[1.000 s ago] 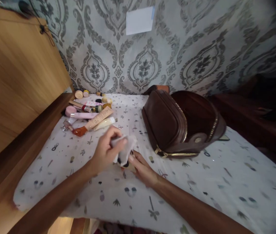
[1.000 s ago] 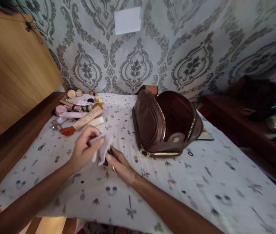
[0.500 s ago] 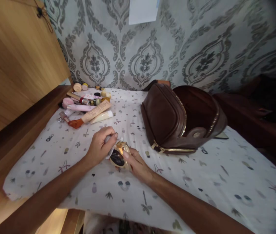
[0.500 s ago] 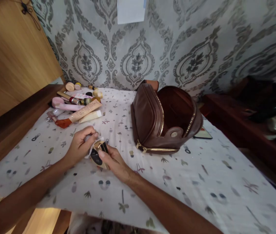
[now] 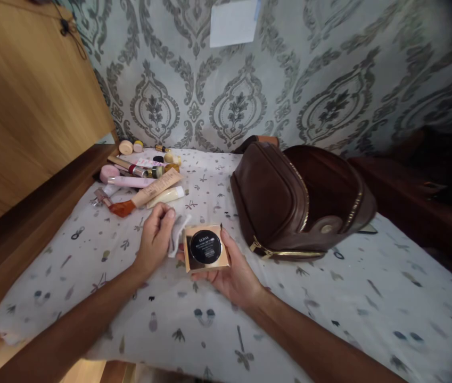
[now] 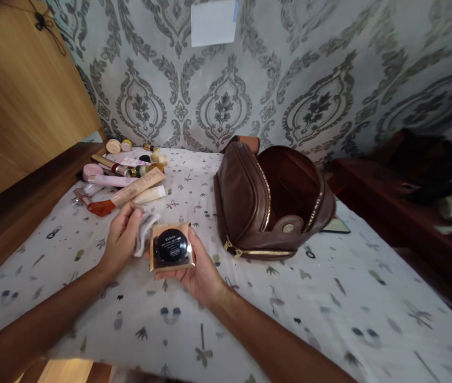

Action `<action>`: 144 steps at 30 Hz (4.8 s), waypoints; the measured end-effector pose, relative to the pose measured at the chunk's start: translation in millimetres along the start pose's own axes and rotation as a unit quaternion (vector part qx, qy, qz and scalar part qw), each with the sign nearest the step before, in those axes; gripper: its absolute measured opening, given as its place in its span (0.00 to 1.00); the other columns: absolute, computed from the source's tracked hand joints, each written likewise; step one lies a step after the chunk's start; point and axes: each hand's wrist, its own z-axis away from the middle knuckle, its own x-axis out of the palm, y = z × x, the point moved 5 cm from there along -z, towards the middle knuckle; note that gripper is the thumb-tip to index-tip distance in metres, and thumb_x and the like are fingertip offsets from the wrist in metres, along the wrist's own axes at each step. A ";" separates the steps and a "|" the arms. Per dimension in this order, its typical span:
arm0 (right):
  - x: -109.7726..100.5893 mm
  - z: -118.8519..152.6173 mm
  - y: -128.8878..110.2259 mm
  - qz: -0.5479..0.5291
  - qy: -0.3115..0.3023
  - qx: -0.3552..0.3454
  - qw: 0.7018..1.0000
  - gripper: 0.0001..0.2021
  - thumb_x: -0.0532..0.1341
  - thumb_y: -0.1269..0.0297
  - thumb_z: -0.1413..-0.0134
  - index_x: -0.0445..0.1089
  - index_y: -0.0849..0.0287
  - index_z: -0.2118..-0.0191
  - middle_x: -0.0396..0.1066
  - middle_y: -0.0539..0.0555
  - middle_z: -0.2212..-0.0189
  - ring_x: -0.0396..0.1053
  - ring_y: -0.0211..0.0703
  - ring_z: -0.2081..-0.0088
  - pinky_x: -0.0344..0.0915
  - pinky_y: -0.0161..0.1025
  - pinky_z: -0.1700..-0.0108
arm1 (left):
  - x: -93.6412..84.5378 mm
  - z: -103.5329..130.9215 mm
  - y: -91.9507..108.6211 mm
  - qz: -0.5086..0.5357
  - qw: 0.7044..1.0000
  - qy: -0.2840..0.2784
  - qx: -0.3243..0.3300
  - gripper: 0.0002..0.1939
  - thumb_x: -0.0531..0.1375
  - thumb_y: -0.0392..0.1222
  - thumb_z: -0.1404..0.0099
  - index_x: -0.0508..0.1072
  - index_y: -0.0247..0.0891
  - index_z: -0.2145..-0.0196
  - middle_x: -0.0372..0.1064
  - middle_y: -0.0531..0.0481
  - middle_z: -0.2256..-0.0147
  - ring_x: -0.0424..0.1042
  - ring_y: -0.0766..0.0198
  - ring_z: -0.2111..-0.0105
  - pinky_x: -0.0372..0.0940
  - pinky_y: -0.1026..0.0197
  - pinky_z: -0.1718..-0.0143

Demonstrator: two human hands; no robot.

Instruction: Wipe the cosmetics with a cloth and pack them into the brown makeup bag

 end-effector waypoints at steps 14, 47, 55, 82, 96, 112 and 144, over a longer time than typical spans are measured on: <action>-22.8 -9.5 -2.6 -0.105 0.108 -0.026 0.988 0.20 0.53 0.54 0.32 0.75 0.65 0.62 0.78 0.55 0.73 0.73 0.39 0.77 0.71 0.34 0.78 | 15.9 12.4 5.5 -0.112 0.981 -0.078 0.139 0.04 0.51 0.39 0.30 0.62 0.42 0.64 0.62 0.55 0.71 0.64 0.66 0.72 0.61 0.63 0.69; -11.9 -8.1 -18.2 -0.169 0.018 -0.004 0.985 0.24 0.43 0.53 0.28 0.73 0.60 0.58 0.78 0.52 0.67 0.74 0.39 0.67 0.71 0.37 0.58 | 21.6 47.7 50.3 -0.265 0.830 -0.089 0.483 0.13 0.58 0.32 0.35 0.66 0.36 0.52 0.73 0.44 0.66 0.71 0.58 0.66 0.67 0.59 0.64; -15.5 -4.5 -2.7 -0.151 0.057 0.058 0.985 0.23 0.47 0.51 0.29 0.73 0.63 0.58 0.77 0.53 0.68 0.74 0.37 0.66 0.70 0.33 0.58 | 44.3 62.5 56.2 -0.425 0.693 -0.103 0.573 0.12 0.51 0.29 0.30 0.72 0.38 0.58 0.74 0.49 0.68 0.70 0.63 0.69 0.64 0.60 0.64; -6.4 -2.9 -7.1 -0.093 -0.037 0.008 0.995 0.18 0.52 0.49 0.32 0.72 0.54 0.52 0.75 0.51 0.67 0.71 0.42 0.66 0.69 0.42 0.61 | 20.6 34.1 36.0 -0.295 0.851 -0.082 0.427 0.07 0.58 0.34 0.32 0.70 0.35 0.56 0.67 0.43 0.61 0.68 0.58 0.61 0.65 0.58 0.60; -1.9 -5.2 -11.3 -0.091 -0.011 -0.027 0.995 0.27 0.41 0.48 0.29 0.75 0.55 0.59 0.74 0.49 0.71 0.68 0.39 0.70 0.62 0.34 0.69 | 21.2 30.6 32.3 -0.291 0.864 -0.095 0.400 0.07 0.57 0.33 0.32 0.68 0.34 0.56 0.67 0.45 0.62 0.67 0.59 0.62 0.64 0.59 0.61; -10.0 3.2 -12.9 0.188 0.066 -0.170 0.965 0.29 0.62 0.36 0.49 0.67 0.50 0.48 0.70 0.48 0.64 0.66 0.37 0.68 0.61 0.34 0.67 | 13.0 38.5 48.5 -0.199 0.885 -0.081 0.412 0.11 0.57 0.31 0.33 0.67 0.39 0.53 0.67 0.48 0.64 0.69 0.62 0.64 0.67 0.61 0.63; -21.1 3.0 -16.9 0.143 0.136 -0.155 0.968 0.25 0.68 0.43 0.54 0.65 0.48 0.53 0.63 0.43 0.76 0.57 0.34 0.78 0.54 0.32 0.76 | 21.8 48.5 52.4 -0.213 0.883 -0.115 0.401 0.07 0.57 0.34 0.32 0.68 0.40 0.56 0.68 0.48 0.65 0.69 0.64 0.67 0.65 0.63 0.67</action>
